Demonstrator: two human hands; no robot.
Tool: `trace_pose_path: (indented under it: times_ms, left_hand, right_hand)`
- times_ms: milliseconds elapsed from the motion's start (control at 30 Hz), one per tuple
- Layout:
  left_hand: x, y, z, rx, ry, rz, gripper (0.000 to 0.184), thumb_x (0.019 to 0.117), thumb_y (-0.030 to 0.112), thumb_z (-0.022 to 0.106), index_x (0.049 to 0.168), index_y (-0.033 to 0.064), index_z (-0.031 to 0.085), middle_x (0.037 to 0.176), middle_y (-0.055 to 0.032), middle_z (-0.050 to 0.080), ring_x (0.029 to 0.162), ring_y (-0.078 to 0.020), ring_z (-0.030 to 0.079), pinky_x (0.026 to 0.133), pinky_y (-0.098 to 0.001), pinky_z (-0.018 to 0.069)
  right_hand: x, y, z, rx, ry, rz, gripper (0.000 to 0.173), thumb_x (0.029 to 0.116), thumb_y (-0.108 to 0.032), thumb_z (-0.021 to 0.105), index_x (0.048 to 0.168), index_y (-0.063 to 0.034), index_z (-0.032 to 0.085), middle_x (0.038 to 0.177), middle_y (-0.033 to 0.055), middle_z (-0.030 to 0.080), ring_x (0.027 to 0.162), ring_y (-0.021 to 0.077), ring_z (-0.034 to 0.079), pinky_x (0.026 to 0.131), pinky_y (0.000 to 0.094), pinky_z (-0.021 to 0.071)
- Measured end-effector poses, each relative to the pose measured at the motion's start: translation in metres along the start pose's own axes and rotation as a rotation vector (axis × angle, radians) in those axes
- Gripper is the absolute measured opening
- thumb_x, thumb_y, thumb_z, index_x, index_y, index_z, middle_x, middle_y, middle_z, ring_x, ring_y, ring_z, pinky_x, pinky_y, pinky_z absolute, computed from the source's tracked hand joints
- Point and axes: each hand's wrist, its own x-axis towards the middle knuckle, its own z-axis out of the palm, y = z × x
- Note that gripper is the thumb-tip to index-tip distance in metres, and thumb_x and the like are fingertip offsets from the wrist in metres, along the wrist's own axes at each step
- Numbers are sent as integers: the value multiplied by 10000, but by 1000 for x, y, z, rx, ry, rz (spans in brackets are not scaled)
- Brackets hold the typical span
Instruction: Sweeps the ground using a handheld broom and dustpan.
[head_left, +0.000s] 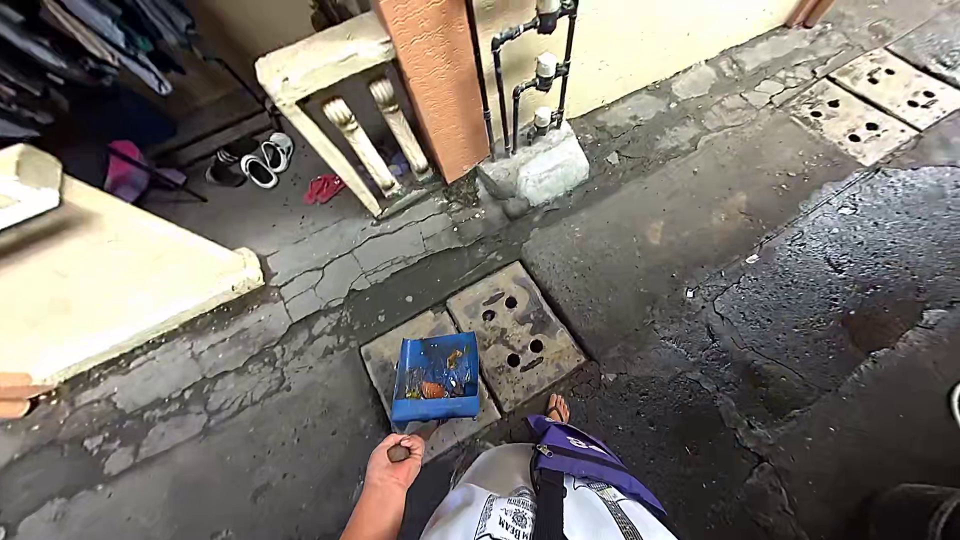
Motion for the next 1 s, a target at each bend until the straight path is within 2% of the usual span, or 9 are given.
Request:
trace_pose_path:
  times_ms: [67,100,167,333,500,633,833,900,1000]
  left_hand:
    - [2,-20,28,5,1,14,84,928,72,441,856,77,484,641,-57,524,457,-105,526,426,-168,479]
    - [4,-30,40,13,0,16,89,931,74,439,856,77,485,642,-55,528,460,-104,529,430,-169,480]
    - [8,-45,63,30,-14,-4,89,935,74,433,866,74,490,656,-54,534,465,-93,531,429,-151,473]
    - [25,-70,133,114,-23,-58,101,927,71,429,851,74,496,647,-52,536,457,-82,529,425,-144,468]
    - [60,-97,223,307,-72,-134,145,944,67,397,845,73,504,640,-35,537,476,-75,544,454,-135,475]
    - [97,-128,300,503,-110,-218,167,941,45,377,845,75,511,632,-26,555,477,-64,559,459,-126,482]
    - [144,-183,423,700,-156,-348,119,915,59,409,870,43,518,658,-54,546,466,-77,534,442,-141,475]
    - [154,-207,457,757,-181,-374,115,909,61,414,888,26,521,682,-71,560,469,-81,546,432,-139,475]
    - [165,-256,504,850,-177,-395,118,896,56,418,897,-4,520,682,-88,548,452,-78,527,407,-132,451]
  right_hand:
    - [96,116,-3,90,455,-137,456,998,-268,611,1276,92,634,1264,300,653,1179,399,642,1027,501,497]
    - [127,150,-30,159,365,39,506,989,-323,655,1329,50,616,1309,282,633,1226,401,614,1048,542,474]
    - [182,196,-76,303,411,274,602,894,-377,775,1375,-50,618,1310,261,639,1235,425,606,1034,632,474]
    - [184,166,-170,464,614,304,843,888,-375,783,1592,-176,365,1388,228,610,1299,403,582,1093,615,438]
    - [212,133,-202,694,683,403,697,884,-322,727,1499,-112,475,1342,212,638,1256,382,613,1036,623,478]
    - [218,104,-200,824,669,513,624,893,-429,678,1429,-133,559,1290,177,675,1220,372,635,996,636,491]
    - [241,96,-169,1365,677,591,621,906,-353,725,1429,-69,548,1291,234,649,1220,393,619,1011,608,491]
    - [250,96,-163,1666,732,626,674,924,-281,725,1517,-107,458,1325,255,616,1176,399,629,941,598,524]
    - [260,97,-188,2089,780,635,642,995,-281,632,1561,-144,362,1232,260,603,900,373,666,714,551,566]
